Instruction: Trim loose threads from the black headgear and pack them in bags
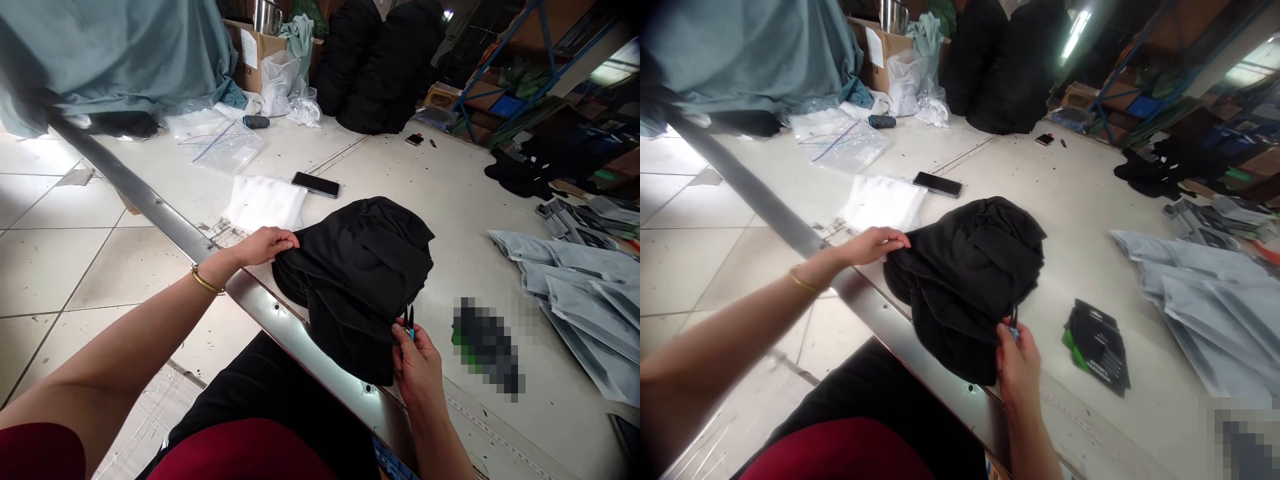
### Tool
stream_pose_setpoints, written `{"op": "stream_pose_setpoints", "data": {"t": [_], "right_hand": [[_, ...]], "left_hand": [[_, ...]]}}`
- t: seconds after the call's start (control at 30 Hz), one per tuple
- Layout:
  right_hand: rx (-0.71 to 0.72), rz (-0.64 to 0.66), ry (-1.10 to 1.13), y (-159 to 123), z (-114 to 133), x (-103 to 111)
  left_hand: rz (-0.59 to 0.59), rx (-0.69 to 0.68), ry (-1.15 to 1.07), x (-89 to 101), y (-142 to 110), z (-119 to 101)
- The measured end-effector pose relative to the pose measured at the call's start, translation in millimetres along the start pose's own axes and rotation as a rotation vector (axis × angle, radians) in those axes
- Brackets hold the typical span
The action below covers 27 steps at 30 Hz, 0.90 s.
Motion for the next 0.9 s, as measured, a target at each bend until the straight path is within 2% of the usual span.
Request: {"op": "stream_pose_setpoints", "data": {"t": [0.07, 0.17, 0.23, 0.3, 0.4, 0.53, 0.7, 0.9], "right_hand": [[-0.007, -0.009, -0.004, 0.3, 1.1, -0.9], [-0.012, -0.012, -0.001, 0.5, 2.6, -2.4], [-0.007, -0.011, -0.004, 0.6, 2.7, -2.5], [-0.007, -0.014, -0.016, 0.5, 2.1, -1.8], [-0.009, -0.020, -0.028, 0.0, 1.0, -0.1], [0.002, -0.016, -0.031, -0.4, 1.2, 0.1], [0.006, -0.030, -0.029, -0.7, 1.0, -0.9], [0.022, -0.022, -0.033, 0.3, 0.0, -0.9]], "left_hand": [[0.044, -0.003, -0.001, -0.8, 1.8, -1.3], [0.170, -0.002, 0.009, 1.7, 0.3, -2.6], [0.244, 0.056, -0.079, 5.1, -2.5, 0.0], [0.263, 0.118, -0.212, 7.2, -4.5, 3.8], [0.161, 0.199, -0.353, 4.9, -3.4, 6.7], [0.011, 0.279, -0.367, -3.1, 4.5, 4.6], [0.025, 0.298, -0.369, -4.7, 13.9, 2.6], [-0.036, 0.367, -0.309, -6.3, 17.6, -2.9]]}}
Point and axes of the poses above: each hand's wrist, its own y-axis towards the middle knuckle, its own x-axis out of the back of the hand, z = x × y, the point moved 1 cm from there along y, towards the middle knuckle, and after that the axes turned 2 degrees about x, right-handed, at the moved point
